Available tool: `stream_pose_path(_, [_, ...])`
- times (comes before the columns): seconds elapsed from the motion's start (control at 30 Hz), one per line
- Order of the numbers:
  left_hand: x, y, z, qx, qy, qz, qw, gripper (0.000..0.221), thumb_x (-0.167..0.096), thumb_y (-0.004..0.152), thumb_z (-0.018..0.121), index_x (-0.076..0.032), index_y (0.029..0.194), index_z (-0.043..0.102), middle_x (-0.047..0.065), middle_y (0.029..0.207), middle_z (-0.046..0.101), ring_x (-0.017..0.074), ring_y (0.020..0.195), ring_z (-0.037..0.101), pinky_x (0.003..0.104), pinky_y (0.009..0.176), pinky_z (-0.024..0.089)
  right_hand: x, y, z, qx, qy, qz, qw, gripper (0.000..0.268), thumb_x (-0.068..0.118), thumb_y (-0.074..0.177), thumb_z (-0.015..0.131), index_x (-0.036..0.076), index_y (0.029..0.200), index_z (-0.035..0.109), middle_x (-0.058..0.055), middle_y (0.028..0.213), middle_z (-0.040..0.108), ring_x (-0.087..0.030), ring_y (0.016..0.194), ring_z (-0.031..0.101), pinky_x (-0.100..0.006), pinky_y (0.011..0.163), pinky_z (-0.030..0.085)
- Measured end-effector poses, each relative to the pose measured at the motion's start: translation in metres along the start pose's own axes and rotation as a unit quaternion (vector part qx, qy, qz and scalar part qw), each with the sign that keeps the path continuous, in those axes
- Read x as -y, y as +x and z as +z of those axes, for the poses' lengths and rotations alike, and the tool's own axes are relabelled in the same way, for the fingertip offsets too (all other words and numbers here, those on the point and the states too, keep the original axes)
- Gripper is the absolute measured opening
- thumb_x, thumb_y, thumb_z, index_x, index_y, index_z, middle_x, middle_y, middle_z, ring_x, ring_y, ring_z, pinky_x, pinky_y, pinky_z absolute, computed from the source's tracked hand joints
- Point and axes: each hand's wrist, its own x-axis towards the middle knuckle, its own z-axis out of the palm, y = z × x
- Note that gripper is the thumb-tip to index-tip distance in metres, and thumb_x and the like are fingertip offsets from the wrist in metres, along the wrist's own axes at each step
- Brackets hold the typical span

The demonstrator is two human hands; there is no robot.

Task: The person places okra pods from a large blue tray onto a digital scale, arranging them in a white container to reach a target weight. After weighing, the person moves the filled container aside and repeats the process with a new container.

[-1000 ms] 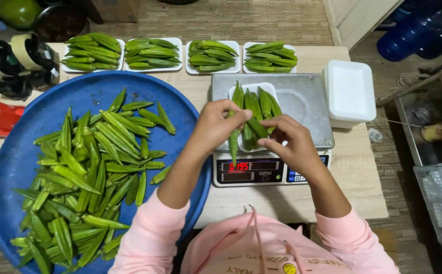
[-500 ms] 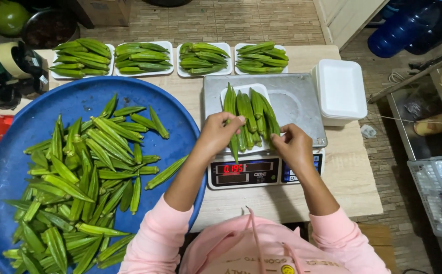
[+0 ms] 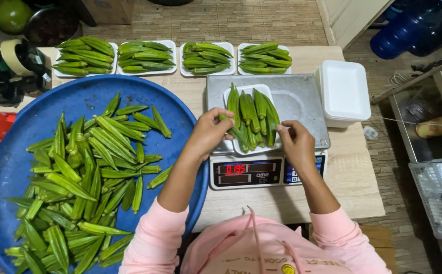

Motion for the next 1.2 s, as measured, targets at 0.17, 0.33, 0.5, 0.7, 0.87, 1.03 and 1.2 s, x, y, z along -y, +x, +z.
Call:
stream_pose_path(0.17, [0.008,0.012,0.007,-0.045,0.042,0.133,0.989,0.028,-0.005,0.081,0.077,0.001,0.108,0.071,0.017,0.098,0.065,0.0187,0.074,0.071,0.03,0.065,0.063,0.008,-0.002,-0.006,-0.02,0.036,-0.007,0.999,0.018,0.023,0.1,0.071,0.011,0.113,0.076,-0.01,0.08,0.07,-0.024,0.069,0.068,-0.037,0.064,0.054])
stream_pose_path(0.33, [0.018,0.039,0.032,-0.147,0.233,0.293,0.916,0.027,-0.018,0.079,0.089,-0.009,0.099,0.074,0.011,0.093,0.072,0.0279,0.071,0.073,0.037,0.061,0.059,0.006,-0.004,-0.004,-0.027,0.058,-0.026,0.998,0.015,0.018,0.099,0.071,0.01,0.111,0.076,-0.011,0.08,0.072,-0.021,0.068,0.068,-0.034,0.062,0.055])
stream_pose_path(0.5, [0.031,0.058,0.046,-0.13,0.384,0.38,0.831,0.018,0.004,0.085,0.076,-0.002,0.1,0.071,0.01,0.101,0.057,0.032,0.09,0.071,0.041,0.07,0.066,0.01,-0.009,-0.007,-0.035,0.065,-0.038,0.997,0.014,0.014,0.098,0.071,0.008,0.109,0.077,-0.012,0.08,0.071,-0.022,0.067,0.068,-0.033,0.059,0.054])
stream_pose_path(0.7, [0.051,0.069,0.053,-0.113,0.44,0.473,0.755,0.027,0.012,0.084,0.07,-0.004,0.106,0.07,0.01,0.099,0.053,0.0335,0.095,0.066,0.043,0.067,0.064,-0.006,-0.007,-0.007,-0.045,0.057,-0.048,0.996,0.014,0.014,0.097,0.071,0.009,0.11,0.078,-0.011,0.08,0.07,-0.02,0.067,0.066,-0.033,0.057,0.053])
stream_pose_path(0.87, [0.07,0.078,0.06,-0.111,0.477,0.489,0.722,0.03,0.001,0.08,0.074,-0.01,0.107,0.071,0.008,0.1,0.053,0.0326,0.089,0.063,0.043,0.071,0.058,0.0,-0.011,-0.008,-0.038,0.08,-0.035,0.995,0.015,0.012,0.098,0.07,0.009,0.11,0.077,-0.011,0.079,0.07,-0.019,0.067,0.065,-0.031,0.058,0.052])
stream_pose_path(1.03, [0.075,0.077,0.057,-0.115,0.512,0.468,0.711,0.033,-0.009,0.077,0.078,-0.014,0.109,0.072,0.004,0.101,0.056,0.0281,0.092,0.061,0.042,0.075,0.052,0.001,-0.011,-0.006,-0.033,0.082,-0.038,0.995,0.015,0.011,0.098,0.07,0.009,0.11,0.078,-0.011,0.078,0.071,-0.019,0.067,0.065,-0.031,0.057,0.053])
stream_pose_path(1.2, [0.055,0.059,0.046,-0.113,0.507,0.418,0.746,0.038,-0.021,0.079,0.067,-0.019,0.117,0.072,0.001,0.105,0.064,0.0255,0.102,0.061,0.044,0.085,0.047,0.006,-0.013,-0.009,-0.031,0.081,-0.039,0.995,0.015,0.012,0.099,0.07,0.009,0.111,0.077,-0.011,0.079,0.071,-0.019,0.067,0.065,-0.032,0.058,0.052])
